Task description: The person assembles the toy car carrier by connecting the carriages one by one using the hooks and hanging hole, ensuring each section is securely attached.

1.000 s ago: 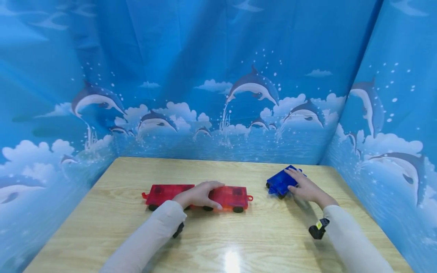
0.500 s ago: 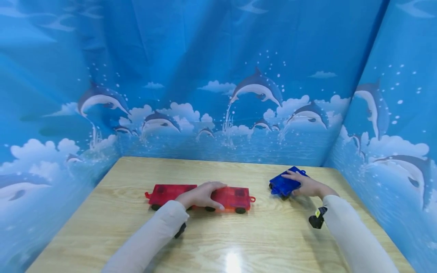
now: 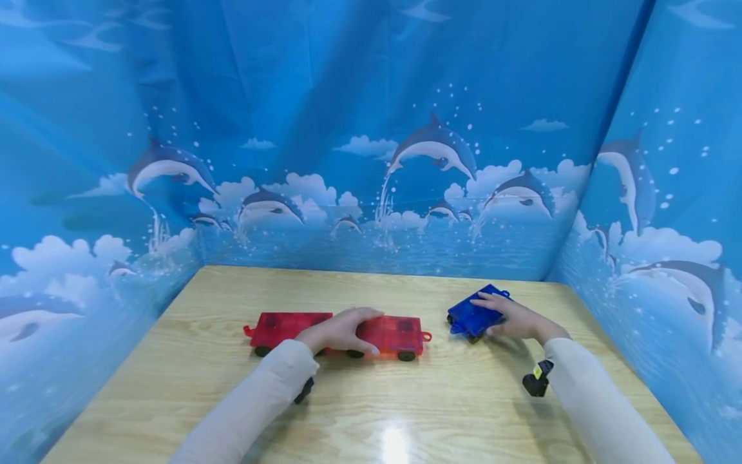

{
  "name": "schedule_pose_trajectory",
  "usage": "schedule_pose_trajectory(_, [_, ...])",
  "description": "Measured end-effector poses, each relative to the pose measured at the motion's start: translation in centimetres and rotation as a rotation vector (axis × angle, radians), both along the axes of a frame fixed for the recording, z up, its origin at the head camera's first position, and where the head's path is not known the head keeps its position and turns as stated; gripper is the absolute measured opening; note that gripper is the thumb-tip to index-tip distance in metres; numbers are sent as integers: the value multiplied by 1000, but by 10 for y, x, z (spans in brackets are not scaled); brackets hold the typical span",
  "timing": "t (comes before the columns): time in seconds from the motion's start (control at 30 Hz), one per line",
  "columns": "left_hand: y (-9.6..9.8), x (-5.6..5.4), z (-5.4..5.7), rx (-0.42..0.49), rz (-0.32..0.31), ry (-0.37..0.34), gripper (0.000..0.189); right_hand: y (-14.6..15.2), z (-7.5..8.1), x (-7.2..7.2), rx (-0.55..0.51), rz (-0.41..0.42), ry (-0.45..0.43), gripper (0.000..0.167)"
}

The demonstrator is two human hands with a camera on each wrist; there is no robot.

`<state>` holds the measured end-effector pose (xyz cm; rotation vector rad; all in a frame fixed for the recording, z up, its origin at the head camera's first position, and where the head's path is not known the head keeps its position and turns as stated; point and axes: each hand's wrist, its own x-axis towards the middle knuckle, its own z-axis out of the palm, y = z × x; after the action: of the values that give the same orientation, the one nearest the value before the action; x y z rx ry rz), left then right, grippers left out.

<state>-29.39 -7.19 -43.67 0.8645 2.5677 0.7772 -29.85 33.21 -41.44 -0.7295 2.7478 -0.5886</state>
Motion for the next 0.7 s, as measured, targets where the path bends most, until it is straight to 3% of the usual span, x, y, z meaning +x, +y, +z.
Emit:
schedule_pose_trajectory(0.33, [0, 1, 1, -4, 14, 7, 83, -13, 3, 9, 16, 37, 29, 63])
schedule_pose_trajectory(0.53, [1, 2, 2, -3, 18, 4, 83, -19, 6, 8, 8, 27, 17, 74])
schedule_pose_trajectory(0.7, [3, 3, 2, 8, 11, 4, 83, -23, 11, 5, -14, 39, -84, 86])
